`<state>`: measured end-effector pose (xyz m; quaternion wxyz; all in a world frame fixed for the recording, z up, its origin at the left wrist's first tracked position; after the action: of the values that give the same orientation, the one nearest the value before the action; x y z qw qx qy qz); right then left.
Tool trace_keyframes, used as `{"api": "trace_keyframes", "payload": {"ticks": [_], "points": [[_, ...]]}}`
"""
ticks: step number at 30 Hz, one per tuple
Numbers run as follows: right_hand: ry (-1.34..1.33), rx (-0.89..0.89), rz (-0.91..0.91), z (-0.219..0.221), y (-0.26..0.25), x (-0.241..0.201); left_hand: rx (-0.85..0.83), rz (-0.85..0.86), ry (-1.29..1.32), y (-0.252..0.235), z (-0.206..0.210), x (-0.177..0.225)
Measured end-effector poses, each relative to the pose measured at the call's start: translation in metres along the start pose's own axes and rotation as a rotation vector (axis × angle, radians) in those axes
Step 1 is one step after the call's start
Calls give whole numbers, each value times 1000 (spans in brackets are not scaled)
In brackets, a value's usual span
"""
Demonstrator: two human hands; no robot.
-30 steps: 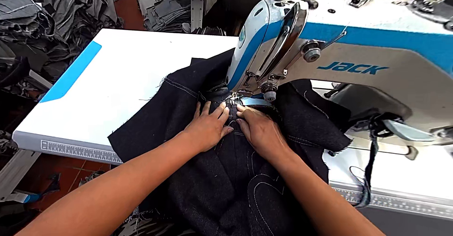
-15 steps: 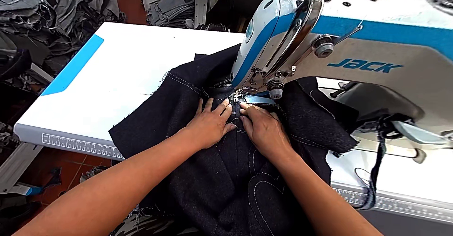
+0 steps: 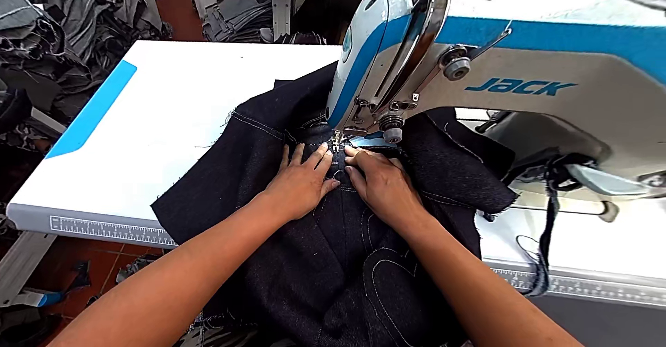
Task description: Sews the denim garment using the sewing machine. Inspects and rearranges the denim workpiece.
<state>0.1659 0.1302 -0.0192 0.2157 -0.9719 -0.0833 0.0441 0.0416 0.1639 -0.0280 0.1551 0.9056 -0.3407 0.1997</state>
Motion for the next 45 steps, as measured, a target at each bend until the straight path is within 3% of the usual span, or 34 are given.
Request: {"api": "trace_keyframes", "payload": {"ticks": [2, 7, 11, 14, 21, 25, 30, 35, 39, 41, 45], "points": [[0, 3, -8, 1, -3, 2, 24, 15, 10, -2, -1, -1], [-16, 23, -16, 2, -4, 4, 272, 191, 141, 3, -8, -6], [-76, 95, -79, -3, -1, 4, 151, -81, 332, -3, -18, 7], [-95, 107, -81, -4, 0, 4, 121, -225, 245, -10, -13, 17], [-119, 101, -66, -3, 0, 5, 415, -93, 239, 4, -15, 7], [-146, 128, -115, -5, 0, 4, 486, -145, 147, 19, -20, -7], [-157, 130, -142, -2, 0, 4, 484, -145, 117, 20, -22, -5], [-131, 106, -180, -2, 1, 1, 537, 44, 227, 32, -26, 15], [-187, 106, -133, -4, -1, 4, 432, 224, 251, 34, 3, 51], [-192, 99, -140, -2, -2, 6, 333, 212, 154, 31, 22, 48], [-150, 97, -194, 1, -1, 5, 297, 192, 47, 34, 27, 43]]}}
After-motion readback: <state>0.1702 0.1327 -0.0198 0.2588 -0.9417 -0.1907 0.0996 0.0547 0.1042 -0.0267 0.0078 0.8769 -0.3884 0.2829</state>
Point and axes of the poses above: each hand's wrist, its own y-axis away from the middle knuckle, its own z-axis out of the palm, x = y × z, the point moved 8 cm from there along -y, towards the middle knuckle, and after that the axes turned 15 degrees about y, right-handed, at the moved point
